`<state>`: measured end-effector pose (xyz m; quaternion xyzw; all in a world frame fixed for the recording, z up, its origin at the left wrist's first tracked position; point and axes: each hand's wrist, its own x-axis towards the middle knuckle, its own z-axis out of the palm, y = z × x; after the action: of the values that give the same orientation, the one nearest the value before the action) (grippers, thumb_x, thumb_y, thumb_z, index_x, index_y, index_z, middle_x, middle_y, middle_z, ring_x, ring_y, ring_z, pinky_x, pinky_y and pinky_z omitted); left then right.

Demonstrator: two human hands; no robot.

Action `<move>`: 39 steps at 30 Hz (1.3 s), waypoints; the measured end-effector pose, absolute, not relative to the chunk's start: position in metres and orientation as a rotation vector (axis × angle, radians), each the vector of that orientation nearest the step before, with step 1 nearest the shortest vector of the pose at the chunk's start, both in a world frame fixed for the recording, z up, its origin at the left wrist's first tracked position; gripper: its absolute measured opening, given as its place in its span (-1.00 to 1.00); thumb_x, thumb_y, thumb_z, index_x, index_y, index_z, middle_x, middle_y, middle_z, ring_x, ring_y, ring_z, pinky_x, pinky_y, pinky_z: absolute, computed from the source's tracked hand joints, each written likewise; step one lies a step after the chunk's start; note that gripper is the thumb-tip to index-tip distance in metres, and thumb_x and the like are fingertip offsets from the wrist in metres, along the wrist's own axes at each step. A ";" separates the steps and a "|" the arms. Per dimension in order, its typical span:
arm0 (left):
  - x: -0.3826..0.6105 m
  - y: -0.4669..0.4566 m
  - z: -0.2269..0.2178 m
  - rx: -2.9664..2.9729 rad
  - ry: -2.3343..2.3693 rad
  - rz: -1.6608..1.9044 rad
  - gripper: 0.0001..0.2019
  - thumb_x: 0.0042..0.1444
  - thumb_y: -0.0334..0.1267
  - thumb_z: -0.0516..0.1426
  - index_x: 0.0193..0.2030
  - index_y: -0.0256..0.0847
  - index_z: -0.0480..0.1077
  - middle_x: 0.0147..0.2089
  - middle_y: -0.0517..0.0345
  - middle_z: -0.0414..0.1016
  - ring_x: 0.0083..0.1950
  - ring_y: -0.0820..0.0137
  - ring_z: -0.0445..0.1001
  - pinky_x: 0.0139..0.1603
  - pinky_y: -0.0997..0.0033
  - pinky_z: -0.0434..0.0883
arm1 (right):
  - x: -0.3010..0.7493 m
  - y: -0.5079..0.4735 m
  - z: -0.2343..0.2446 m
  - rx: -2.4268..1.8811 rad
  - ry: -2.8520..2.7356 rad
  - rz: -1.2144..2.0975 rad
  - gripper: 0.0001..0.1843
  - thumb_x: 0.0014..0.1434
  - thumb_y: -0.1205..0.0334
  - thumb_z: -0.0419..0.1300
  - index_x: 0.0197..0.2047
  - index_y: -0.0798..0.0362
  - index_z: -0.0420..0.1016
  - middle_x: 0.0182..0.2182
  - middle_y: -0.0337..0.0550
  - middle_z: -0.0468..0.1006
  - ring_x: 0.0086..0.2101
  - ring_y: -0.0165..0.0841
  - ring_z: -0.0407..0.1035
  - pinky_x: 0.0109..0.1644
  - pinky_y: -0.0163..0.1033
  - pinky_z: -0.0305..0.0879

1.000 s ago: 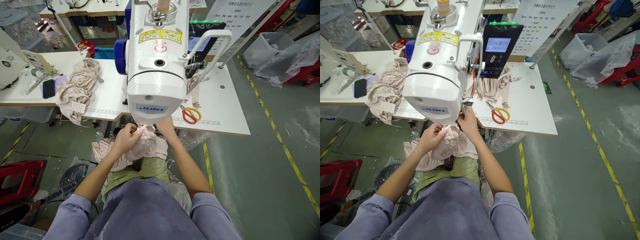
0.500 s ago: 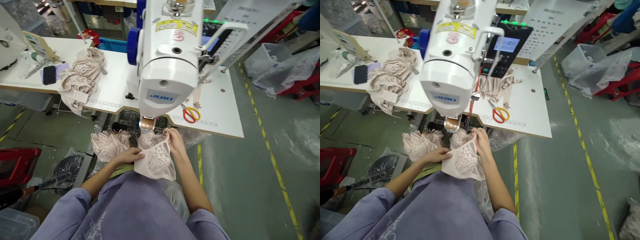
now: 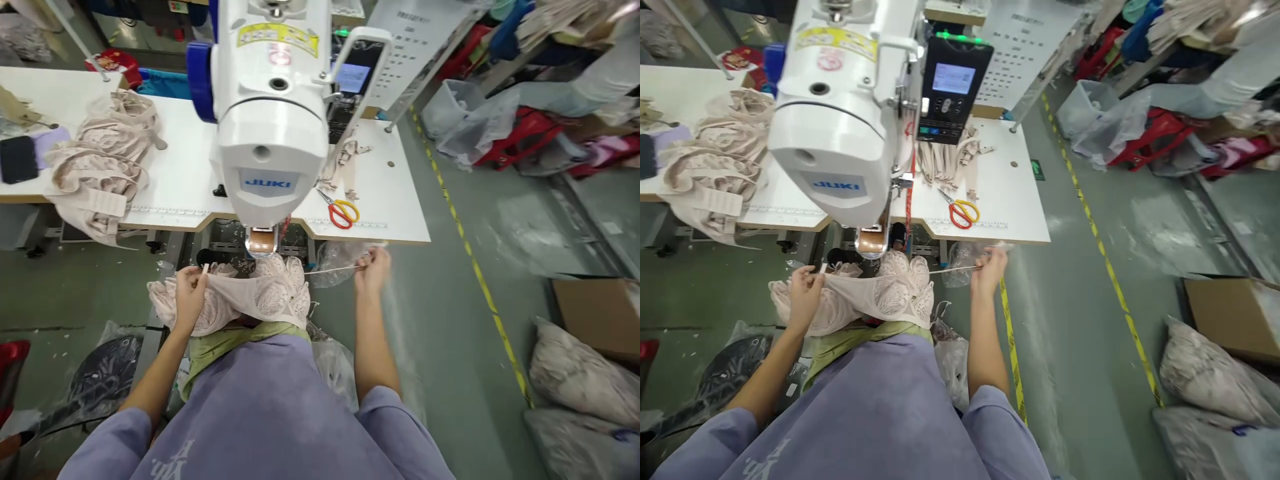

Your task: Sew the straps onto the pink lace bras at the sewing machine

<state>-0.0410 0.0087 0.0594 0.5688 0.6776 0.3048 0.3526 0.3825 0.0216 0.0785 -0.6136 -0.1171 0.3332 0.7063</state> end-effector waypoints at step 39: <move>0.050 -0.013 0.162 1.871 1.216 0.584 -0.76 0.27 -0.08 0.19 -0.17 -0.23 0.53 -0.26 0.12 0.60 -0.27 0.40 0.50 -0.27 0.45 0.32 | 0.253 -0.032 0.163 -1.593 -2.036 0.978 -0.84 0.31 0.22 0.15 -0.27 0.02 0.52 -0.35 -0.17 0.62 -0.36 -0.33 0.44 -0.34 -0.28 0.16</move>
<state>0.0500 -0.0127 0.1620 0.7415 0.4819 0.2315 0.4055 0.2526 -0.0322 0.1629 -0.5661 -0.7235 0.3475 0.1880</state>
